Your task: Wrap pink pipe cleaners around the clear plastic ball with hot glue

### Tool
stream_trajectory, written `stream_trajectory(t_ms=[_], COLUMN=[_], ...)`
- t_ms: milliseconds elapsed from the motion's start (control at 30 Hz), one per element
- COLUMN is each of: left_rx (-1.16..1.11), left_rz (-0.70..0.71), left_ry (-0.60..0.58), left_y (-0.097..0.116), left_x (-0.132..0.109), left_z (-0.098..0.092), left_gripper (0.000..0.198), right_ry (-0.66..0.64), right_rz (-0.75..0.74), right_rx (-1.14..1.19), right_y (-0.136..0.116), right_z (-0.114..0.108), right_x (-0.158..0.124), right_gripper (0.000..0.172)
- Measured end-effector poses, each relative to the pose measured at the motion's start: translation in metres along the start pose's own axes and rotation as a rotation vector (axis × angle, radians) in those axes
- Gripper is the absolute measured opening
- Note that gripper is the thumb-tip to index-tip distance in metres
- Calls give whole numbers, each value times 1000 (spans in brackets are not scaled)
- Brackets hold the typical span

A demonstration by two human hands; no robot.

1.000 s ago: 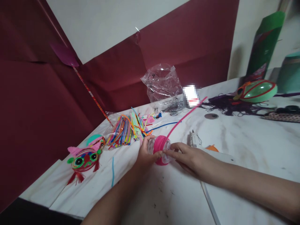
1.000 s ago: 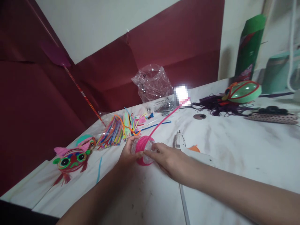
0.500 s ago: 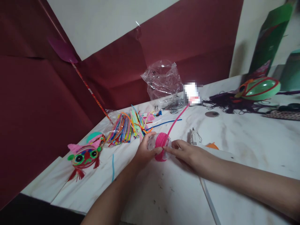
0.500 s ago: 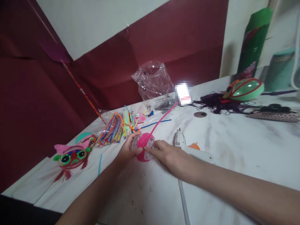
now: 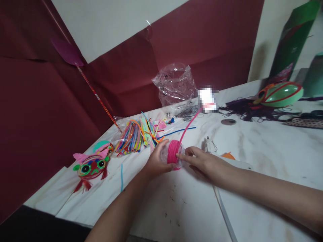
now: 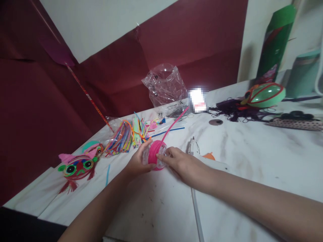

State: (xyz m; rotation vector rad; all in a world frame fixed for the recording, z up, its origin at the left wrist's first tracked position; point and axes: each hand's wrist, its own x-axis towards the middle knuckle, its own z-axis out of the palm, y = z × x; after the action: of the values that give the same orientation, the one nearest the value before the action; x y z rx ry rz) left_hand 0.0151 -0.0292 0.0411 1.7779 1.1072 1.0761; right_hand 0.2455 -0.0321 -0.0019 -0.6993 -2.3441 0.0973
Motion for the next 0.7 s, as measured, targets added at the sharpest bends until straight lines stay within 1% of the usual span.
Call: stream_trajectory(t_ms=[133,233,400,567,633,700], left_rx=[134,188,155,149,134,81], left_rz=[86,99,109,79,51,23], left_ry=[55,52,52,46,62,76], left_y=[-2,0,1,-8,-11,-11], left_x=[1,1,0,1,2,2], left_z=[1,3,4,4,5,7], left_gripper=[87,87,84,84,82,86], right_ry=[-3,-15,26,38,32,26], right_rz=[8,9,2,10,4,-11], right_rx=[-6,-3,-6,-21,-21,-14], right_y=[-1,-2,-3,-3,-6,-8], right_z=[-1,-3,-1,5,0,-13], right_x=[1,3,3,0,2,5], right_gripper=[50,49,47,51,52,52])
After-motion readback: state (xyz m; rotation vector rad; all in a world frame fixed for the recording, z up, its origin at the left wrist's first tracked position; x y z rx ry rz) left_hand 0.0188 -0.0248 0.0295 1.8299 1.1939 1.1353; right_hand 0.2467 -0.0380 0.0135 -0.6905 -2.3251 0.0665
